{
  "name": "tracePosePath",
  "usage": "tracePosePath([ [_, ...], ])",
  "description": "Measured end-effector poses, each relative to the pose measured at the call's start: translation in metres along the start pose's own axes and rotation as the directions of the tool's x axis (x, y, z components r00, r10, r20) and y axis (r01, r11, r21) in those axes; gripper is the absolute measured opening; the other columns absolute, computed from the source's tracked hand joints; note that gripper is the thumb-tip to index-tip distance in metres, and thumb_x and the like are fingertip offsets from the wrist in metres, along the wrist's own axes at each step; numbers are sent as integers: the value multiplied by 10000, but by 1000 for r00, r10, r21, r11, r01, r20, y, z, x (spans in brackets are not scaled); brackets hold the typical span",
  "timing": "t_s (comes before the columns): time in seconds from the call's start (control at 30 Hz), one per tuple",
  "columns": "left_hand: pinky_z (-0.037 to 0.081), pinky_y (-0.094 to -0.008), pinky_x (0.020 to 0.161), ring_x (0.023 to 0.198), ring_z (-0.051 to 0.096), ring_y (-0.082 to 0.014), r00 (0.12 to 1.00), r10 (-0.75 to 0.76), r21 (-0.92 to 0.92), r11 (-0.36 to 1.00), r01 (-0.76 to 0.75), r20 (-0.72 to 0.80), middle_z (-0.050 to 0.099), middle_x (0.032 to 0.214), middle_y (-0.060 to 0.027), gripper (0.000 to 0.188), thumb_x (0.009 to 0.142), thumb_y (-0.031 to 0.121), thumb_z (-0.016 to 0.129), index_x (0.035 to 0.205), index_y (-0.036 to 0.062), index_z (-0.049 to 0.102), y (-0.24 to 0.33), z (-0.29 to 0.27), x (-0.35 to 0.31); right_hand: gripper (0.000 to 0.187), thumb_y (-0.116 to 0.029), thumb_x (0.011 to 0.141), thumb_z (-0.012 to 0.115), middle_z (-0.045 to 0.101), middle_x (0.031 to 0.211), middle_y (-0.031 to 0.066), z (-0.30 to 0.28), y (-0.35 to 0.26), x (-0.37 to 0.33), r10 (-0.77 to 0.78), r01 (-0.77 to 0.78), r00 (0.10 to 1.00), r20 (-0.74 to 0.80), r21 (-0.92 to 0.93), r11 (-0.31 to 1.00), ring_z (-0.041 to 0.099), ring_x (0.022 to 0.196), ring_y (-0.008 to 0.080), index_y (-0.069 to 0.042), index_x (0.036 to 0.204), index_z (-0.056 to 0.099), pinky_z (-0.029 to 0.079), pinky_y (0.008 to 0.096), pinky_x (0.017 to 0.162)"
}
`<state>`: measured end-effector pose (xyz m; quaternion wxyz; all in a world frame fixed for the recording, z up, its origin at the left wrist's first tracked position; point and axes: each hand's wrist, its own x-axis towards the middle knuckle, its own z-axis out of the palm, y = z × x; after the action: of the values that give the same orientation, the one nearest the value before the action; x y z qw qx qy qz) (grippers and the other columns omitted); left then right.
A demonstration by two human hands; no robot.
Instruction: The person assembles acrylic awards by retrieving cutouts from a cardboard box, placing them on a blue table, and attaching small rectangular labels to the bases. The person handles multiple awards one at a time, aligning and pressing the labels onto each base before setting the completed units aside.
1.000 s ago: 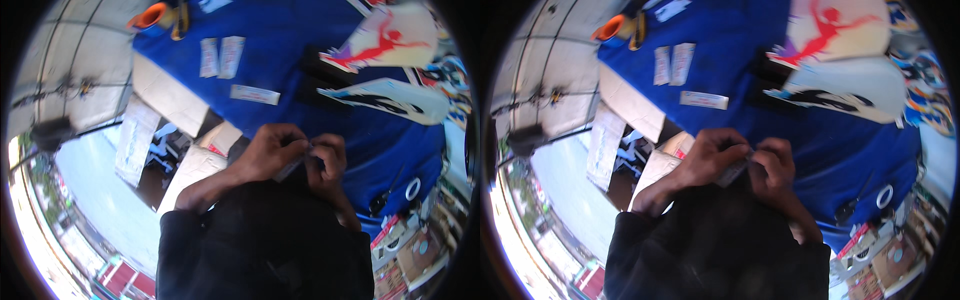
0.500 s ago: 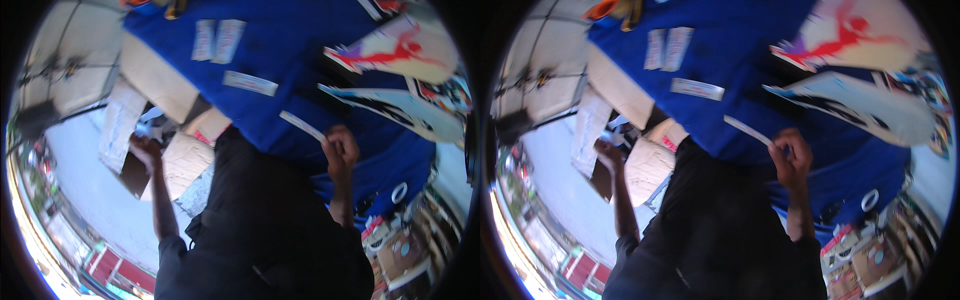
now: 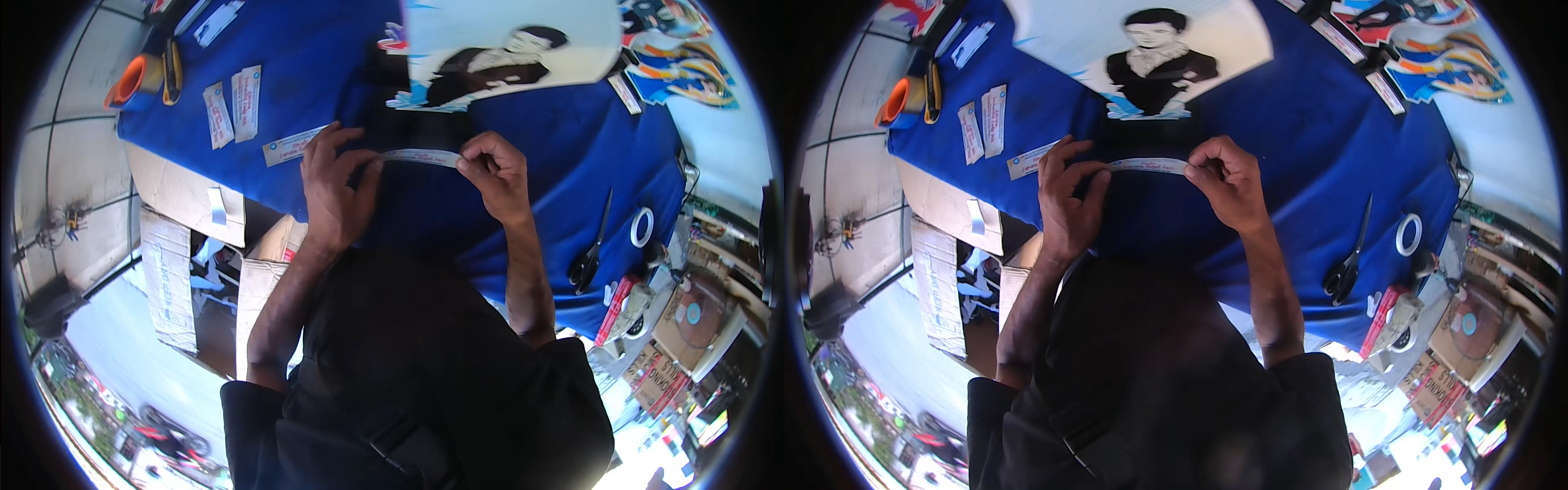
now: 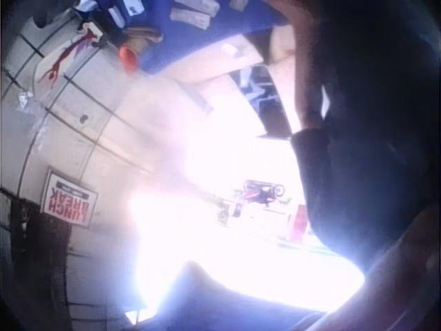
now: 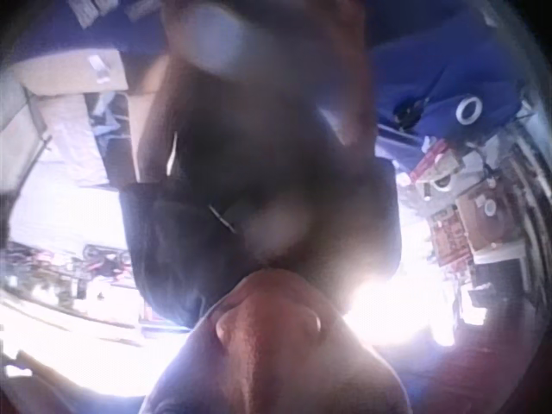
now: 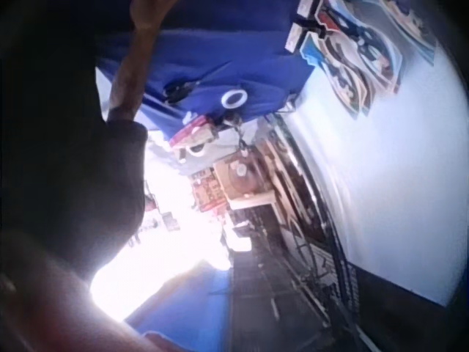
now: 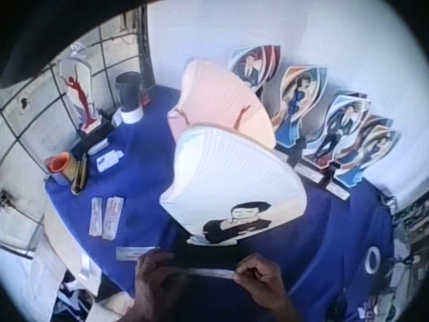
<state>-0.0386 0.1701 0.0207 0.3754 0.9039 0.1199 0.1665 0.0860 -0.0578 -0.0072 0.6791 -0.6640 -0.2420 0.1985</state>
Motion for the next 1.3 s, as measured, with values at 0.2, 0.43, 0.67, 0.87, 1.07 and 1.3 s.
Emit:
tracePosePath([
  [0.2, 388, -486, 1028, 1238, 507, -365, 994, 50, 105, 994, -40, -92, 598, 1267, -148, 119, 823, 106, 759, 921, 46, 728, -8, 15, -1, 156, 83, 890, 704, 618, 897, 21, 6, 5, 1, -86, 81, 995, -53, -94, 992, 551, 739, 29, -17, 971, 616, 454, 200, 653],
  [0.43, 392, -473, 980, 1194, 515, -351, 986, 132, 175, 978, -113, -101, 584, 1265, -156, 205, 815, 116, 765, 1004, 57, 711, -7, 18, 7, 325, 58, 883, 729, 637, 973, 46, 11, 14, -2, -217, 167, 955, -200, -239, 956, 652, 858, 100, -11, 1151, 559, 559, 251, 780],
  [0.67, 398, -514, 1021, 1217, 495, -432, 763, 135, 294, 953, 74, -632, 477, 1369, -266, 399, 911, 88, 677, 1290, 18, 571, -86, -35, -50, 450, 103, 889, 699, 638, 1028, 96, -2, 19, -5, -123, 141, 984, -129, 136, 981, 624, 951, 103, -15, 1267, 484, 538, 243, 839],
  [0.87, 228, -675, 1142, 1463, 332, -438, 920, -366, 788, 520, 329, -143, 410, 1568, -147, 574, 1013, 411, 541, 1468, 66, 484, -180, -96, -181, 456, 89, 896, 696, 639, 1021, 94, -2, 16, -3, -79, 99, 985, -150, 131, 986, 620, 938, 101, -16, 1280, 474, 524, 231, 832],
  [1.07, 312, -587, 1141, 1421, 377, -457, 723, -422, 635, 354, 687, -547, 459, 1503, -251, 558, 985, 397, 624, 1400, 30, 556, -167, -117, -211, 455, 70, 888, 708, 640, 1013, 95, 0, 13, -4, -36, 43, 990, -139, 46, 998, 625, 926, 108, -18, 1276, 488, 536, 247, 812],
  [1.3, 355, -513, 1148, 1414, 402, -405, 968, 152, 259, 961, -98, -199, 604, 1348, -155, 279, 853, 149, 790, 1114, 60, 748, -42, -18, -53, 440, 69, 884, 700, 679, 914, 51, 4, 8, 4, -124, 113, 988, -90, -122, 986, 621, 822, 73, -11, 1270, 503, 502, 230, 721],
])
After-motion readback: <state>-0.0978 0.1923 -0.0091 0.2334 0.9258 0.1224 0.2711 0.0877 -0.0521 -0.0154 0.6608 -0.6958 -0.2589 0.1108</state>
